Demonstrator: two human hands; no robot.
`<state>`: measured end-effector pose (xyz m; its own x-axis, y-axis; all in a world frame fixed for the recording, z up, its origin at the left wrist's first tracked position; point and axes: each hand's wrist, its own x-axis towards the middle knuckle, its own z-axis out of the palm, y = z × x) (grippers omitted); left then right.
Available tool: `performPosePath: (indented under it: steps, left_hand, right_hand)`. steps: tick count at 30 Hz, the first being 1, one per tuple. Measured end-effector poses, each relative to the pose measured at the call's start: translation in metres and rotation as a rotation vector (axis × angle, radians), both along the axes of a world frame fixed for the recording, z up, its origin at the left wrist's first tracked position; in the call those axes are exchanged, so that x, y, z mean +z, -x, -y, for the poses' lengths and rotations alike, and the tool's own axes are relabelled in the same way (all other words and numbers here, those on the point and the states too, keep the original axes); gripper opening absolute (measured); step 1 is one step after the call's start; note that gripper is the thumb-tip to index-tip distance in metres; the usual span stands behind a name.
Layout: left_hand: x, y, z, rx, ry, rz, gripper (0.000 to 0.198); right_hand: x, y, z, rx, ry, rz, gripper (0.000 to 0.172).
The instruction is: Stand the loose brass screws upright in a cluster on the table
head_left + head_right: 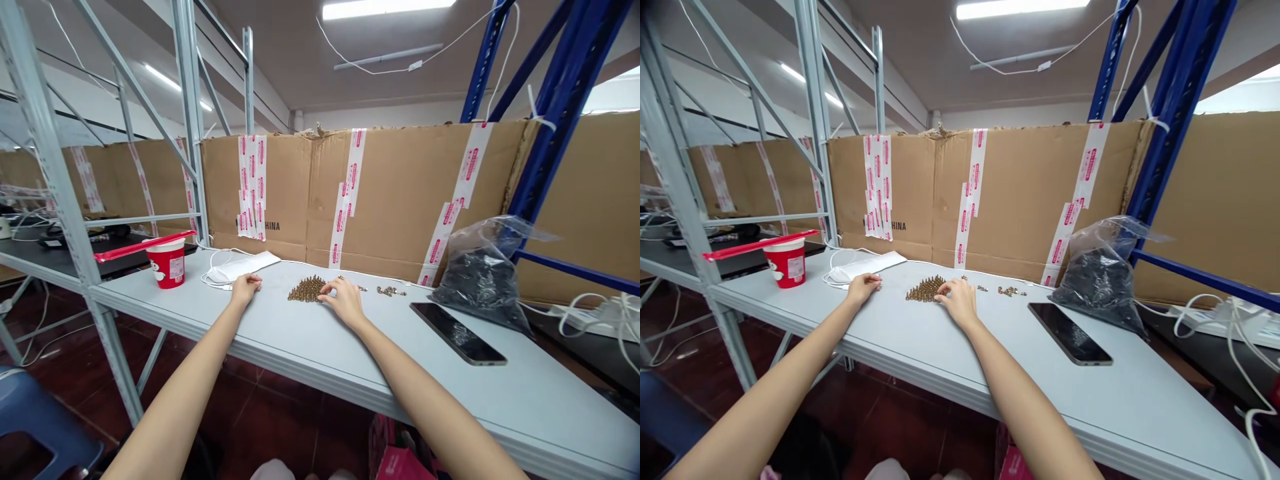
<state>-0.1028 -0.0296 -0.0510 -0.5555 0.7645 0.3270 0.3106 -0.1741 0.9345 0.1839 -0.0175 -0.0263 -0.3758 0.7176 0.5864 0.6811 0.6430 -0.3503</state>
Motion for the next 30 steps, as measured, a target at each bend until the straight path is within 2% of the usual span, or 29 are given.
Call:
performPosePath:
  steps: [8,16,18,20,24,27,30]
  left_hand:
    - [-0.001,0.001,-0.001,-0.016,-0.004,-0.01,0.008]
    - [-0.005,0.006,-0.006,-0.064,0.001,-0.039,0.017]
    - [-0.004,0.005,-0.004,-0.074,-0.017,-0.053,0.019]
    - [-0.001,0.003,0.001,-0.072,-0.047,-0.102,0.021]
    - [0.007,-0.01,0.016,-0.032,-0.113,-0.245,0.021]
    - [0.017,-0.032,0.02,0.043,-0.192,-0.294,0.019]
    - [0.031,-0.068,0.011,-0.011,-0.265,-0.262,0.016]
  right_hand:
    - [-0.001,0.0,-0.003,0.021,0.055,-0.012,0.006]
    - [-0.004,0.001,-0.006,0.15,0.096,-0.12,0.003]
    - [-0.003,0.002,-0.008,0.186,0.129,-0.235,0.005]
    - [0.0,0.004,-0.012,0.225,0.212,-0.438,0.006]
    - [0.002,0.005,-0.02,0.368,0.543,-0.907,0.019]
    - [0.0,0.005,-0.024,0.419,0.717,-1.049,0.027]
    - [-0.002,0.004,-0.025,0.402,0.763,-1.104,0.031]
